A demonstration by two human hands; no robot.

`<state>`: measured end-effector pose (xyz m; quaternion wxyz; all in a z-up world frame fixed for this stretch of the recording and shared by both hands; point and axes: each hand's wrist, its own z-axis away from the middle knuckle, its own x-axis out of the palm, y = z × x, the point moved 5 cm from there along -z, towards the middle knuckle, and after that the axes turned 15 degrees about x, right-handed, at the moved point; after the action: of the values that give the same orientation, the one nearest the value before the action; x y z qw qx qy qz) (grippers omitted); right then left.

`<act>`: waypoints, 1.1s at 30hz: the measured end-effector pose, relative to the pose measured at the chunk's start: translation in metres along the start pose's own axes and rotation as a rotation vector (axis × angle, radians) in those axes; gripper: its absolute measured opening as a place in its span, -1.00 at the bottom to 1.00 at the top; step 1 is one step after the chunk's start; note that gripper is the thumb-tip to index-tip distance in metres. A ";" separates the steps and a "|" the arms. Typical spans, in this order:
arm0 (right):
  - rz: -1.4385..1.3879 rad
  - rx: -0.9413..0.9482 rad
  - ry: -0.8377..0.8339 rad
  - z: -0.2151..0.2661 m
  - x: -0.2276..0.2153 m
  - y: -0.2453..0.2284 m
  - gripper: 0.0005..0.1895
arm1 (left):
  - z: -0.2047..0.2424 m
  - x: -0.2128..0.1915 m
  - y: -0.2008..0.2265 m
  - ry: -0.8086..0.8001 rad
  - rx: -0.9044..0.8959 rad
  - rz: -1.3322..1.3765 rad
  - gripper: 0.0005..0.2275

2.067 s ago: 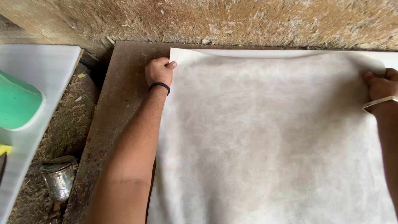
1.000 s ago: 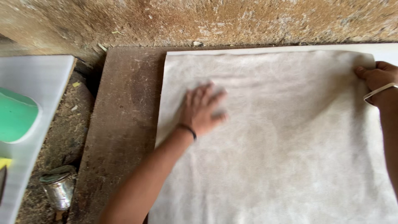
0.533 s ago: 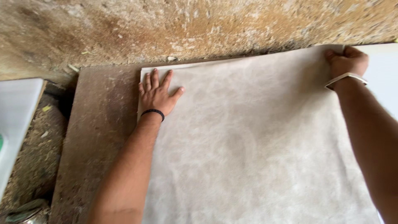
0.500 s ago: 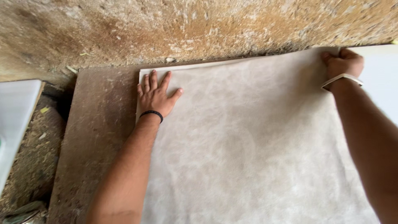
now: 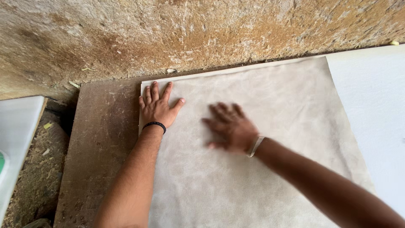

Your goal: The person unfolds a beige fabric on a white board, trims its edges with a straight metal blade, then uses a spray gun to apply adhesive to the board. They place a dark grey fabric over the adhesive, smooth it down, and trim the excess edges.

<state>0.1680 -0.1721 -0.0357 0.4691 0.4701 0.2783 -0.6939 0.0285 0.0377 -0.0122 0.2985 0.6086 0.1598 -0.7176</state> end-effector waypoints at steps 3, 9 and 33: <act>-0.066 0.111 0.008 -0.006 -0.046 0.011 -0.09 | -0.002 0.000 0.001 0.003 0.004 0.002 -0.25; -0.038 -0.029 0.024 0.034 -0.050 0.002 -0.09 | 0.000 0.000 0.000 0.012 0.005 -0.030 -0.25; -0.285 0.621 0.104 0.222 0.012 0.113 0.05 | 0.246 0.081 0.184 0.098 0.221 -0.127 -0.27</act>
<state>0.1828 -0.4062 0.0491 0.1871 0.5815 0.1404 -0.7792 -0.0550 -0.2693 -0.0146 0.1753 0.6609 0.1322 -0.7177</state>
